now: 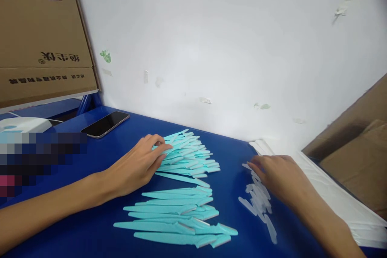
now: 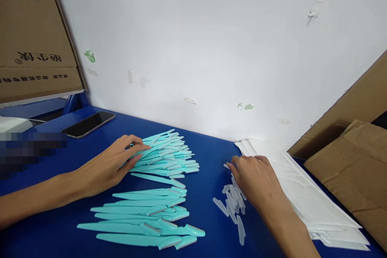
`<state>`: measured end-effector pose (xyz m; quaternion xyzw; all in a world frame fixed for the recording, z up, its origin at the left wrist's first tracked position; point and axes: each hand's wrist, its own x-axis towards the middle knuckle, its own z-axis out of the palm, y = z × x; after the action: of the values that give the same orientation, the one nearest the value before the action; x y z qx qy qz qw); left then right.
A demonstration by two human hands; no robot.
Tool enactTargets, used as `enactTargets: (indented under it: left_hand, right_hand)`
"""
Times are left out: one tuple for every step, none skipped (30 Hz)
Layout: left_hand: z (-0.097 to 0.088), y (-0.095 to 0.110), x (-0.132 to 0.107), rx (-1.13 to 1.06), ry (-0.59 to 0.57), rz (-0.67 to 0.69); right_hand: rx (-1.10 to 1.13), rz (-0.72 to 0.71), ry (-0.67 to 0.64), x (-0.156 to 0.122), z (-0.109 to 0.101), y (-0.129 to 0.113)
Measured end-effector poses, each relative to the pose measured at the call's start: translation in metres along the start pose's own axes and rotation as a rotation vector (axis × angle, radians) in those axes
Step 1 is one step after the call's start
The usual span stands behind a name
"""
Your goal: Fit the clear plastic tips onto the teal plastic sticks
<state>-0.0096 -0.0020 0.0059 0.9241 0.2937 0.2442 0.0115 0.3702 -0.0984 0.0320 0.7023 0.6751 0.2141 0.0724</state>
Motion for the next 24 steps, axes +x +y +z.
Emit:
enactTargets:
  left_hand:
    - [-0.003, 0.004, 0.0, -0.019, -0.003, 0.03]
    - [-0.006, 0.008, -0.001, -0.042, -0.014, 0.068]
    - [-0.008, 0.012, -0.001, -0.069, -0.036, 0.115]
    - [-0.01, 0.016, -0.002, -0.096, -0.063, 0.166]
    - [-0.011, 0.02, -0.004, -0.118, -0.092, 0.212]
    - [-0.012, 0.024, -0.005, -0.131, -0.115, 0.243]
    - [-0.012, 0.027, -0.007, -0.138, -0.141, 0.259]
    - [-0.012, 0.03, -0.008, -0.141, -0.176, 0.263]
    - [-0.012, 0.031, -0.01, -0.14, -0.209, 0.259]
    - [-0.012, 0.033, -0.011, -0.139, -0.242, 0.251]
    - [-0.011, 0.033, -0.011, -0.139, -0.27, 0.244]
    - [-0.011, 0.033, -0.012, -0.14, -0.288, 0.238]
    - [-0.01, 0.033, -0.012, -0.142, -0.294, 0.234]
    - [-0.01, 0.033, -0.012, -0.146, -0.294, 0.233]
    - [-0.009, 0.033, -0.012, -0.151, -0.292, 0.232]
    - [-0.008, 0.032, -0.012, -0.154, -0.289, 0.229]
    - [-0.008, 0.032, -0.012, -0.156, -0.284, 0.227]
    - [-0.007, 0.032, -0.012, -0.156, -0.284, 0.223]
    - [-0.007, 0.031, -0.012, -0.156, -0.284, 0.22]
    - [-0.007, 0.031, -0.012, -0.156, -0.283, 0.221]
    - [-0.006, 0.031, -0.013, -0.155, -0.282, 0.223]
    - [-0.006, 0.031, -0.013, -0.155, -0.28, 0.227]
    - [-0.006, 0.031, -0.013, -0.155, -0.28, 0.234]
    - [-0.006, 0.03, -0.013, -0.154, -0.283, 0.241]
  right_hand:
    - [-0.007, 0.01, -0.019, -0.001, -0.001, 0.001]
    - [-0.01, 0.018, -0.035, -0.002, -0.001, 0.001]
    - [-0.008, 0.021, -0.051, -0.003, -0.001, 0.001]
    - [-0.003, 0.02, -0.07, -0.003, 0.0, 0.001]
    - [0.003, 0.014, -0.091, -0.003, 0.001, 0.0]
    - [0.007, 0.008, -0.113, -0.003, 0.003, 0.0]
    - [0.01, 0.003, -0.132, -0.003, 0.005, -0.001]
    - [0.011, -0.002, -0.149, -0.002, 0.006, -0.003]
    - [0.012, -0.006, -0.164, -0.001, 0.007, -0.004]
    - [0.009, -0.009, -0.174, 0.0, 0.009, -0.005]
    - [0.004, -0.014, -0.179, 0.0, 0.009, -0.006]
    - [0.001, -0.024, -0.178, 0.001, 0.01, -0.007]
    - [0.002, -0.039, -0.17, 0.001, 0.011, -0.008]
    - [0.008, -0.06, -0.154, 0.002, 0.012, -0.009]
    - [0.019, -0.083, -0.132, 0.002, 0.013, -0.009]
    - [0.036, -0.106, -0.108, 0.002, 0.014, -0.009]
    - [0.056, -0.129, -0.081, 0.001, 0.015, -0.008]
    - [0.072, -0.144, -0.055, 0.001, 0.015, -0.008]
    - [0.086, -0.153, -0.027, 0.001, 0.015, -0.008]
    - [0.095, -0.156, 0.001, 0.001, 0.015, -0.007]
    - [0.099, -0.152, 0.03, 0.0, 0.014, -0.007]
    - [0.101, -0.144, 0.057, 0.0, 0.013, -0.008]
    - [0.104, -0.134, 0.083, 0.0, 0.012, -0.008]
    - [0.113, -0.125, 0.108, 0.0, 0.011, -0.01]
